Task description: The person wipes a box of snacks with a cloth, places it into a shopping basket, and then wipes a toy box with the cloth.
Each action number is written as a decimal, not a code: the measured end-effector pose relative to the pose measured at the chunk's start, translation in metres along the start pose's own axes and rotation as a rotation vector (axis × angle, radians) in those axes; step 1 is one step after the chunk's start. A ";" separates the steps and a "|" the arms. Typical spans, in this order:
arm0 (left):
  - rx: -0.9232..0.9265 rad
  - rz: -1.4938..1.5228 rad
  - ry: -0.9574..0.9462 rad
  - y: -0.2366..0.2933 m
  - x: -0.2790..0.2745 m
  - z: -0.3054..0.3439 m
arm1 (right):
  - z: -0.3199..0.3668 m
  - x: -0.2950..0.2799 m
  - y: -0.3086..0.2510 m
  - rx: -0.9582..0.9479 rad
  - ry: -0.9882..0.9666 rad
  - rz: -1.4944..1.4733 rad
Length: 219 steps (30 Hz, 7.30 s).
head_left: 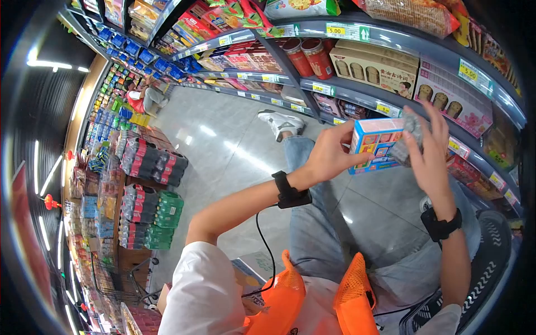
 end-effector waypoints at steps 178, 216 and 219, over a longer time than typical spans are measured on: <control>-0.383 0.332 -0.704 0.019 0.032 0.035 | 0.015 0.022 0.008 1.030 0.310 -1.540; -0.625 0.707 -0.540 -0.024 0.064 0.081 | 0.005 -0.010 -0.044 -0.372 -0.012 -0.194; -0.537 0.717 -0.358 -0.024 0.054 0.063 | 0.004 -0.014 -0.032 -0.316 0.021 -0.206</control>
Point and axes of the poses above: each hand's wrist, its own z-axis away from the middle knuckle, its own x-axis out of the palm, y = z × x, the point moved 2 cm from there along -z, towards the middle knuckle, and after that the axes turned 4 degrees about -x, right-handed, at the moved point
